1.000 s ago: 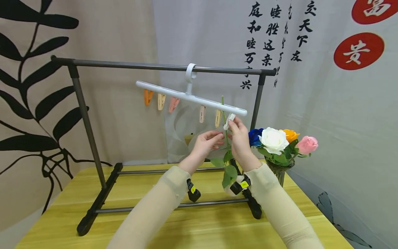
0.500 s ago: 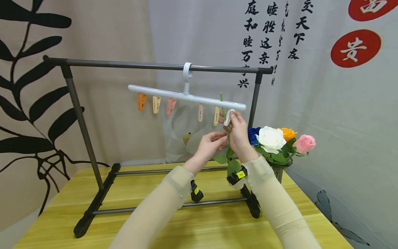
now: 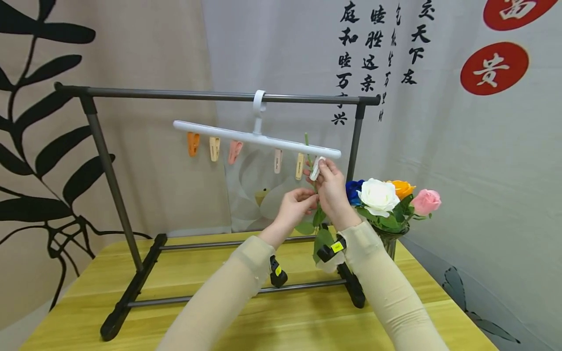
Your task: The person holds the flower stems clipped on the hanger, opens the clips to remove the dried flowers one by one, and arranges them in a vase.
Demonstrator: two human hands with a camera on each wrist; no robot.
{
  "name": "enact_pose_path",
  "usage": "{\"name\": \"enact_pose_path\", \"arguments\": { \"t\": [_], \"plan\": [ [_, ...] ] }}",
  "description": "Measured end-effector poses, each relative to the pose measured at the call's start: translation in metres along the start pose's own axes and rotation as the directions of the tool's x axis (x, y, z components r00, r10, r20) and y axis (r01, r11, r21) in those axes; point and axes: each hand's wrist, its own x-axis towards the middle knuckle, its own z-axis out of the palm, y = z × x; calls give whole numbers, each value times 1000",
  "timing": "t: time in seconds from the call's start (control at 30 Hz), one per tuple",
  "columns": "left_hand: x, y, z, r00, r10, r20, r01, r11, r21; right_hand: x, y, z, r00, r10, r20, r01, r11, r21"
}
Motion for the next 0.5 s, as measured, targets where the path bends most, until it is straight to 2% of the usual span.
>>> {"name": "enact_pose_path", "arguments": {
  "t": [0.3, 0.5],
  "plan": [
    [-12, -11, -3, 999, -21, 38, 20, 999, 40, 4, -2, 4, 1000, 2, -22, -1, 1000, 19],
    [-25, -22, -11, 998, -34, 54, 27, 993, 112, 7, -3, 4, 999, 3, -46, -3, 1000, -11]
  ]
}}
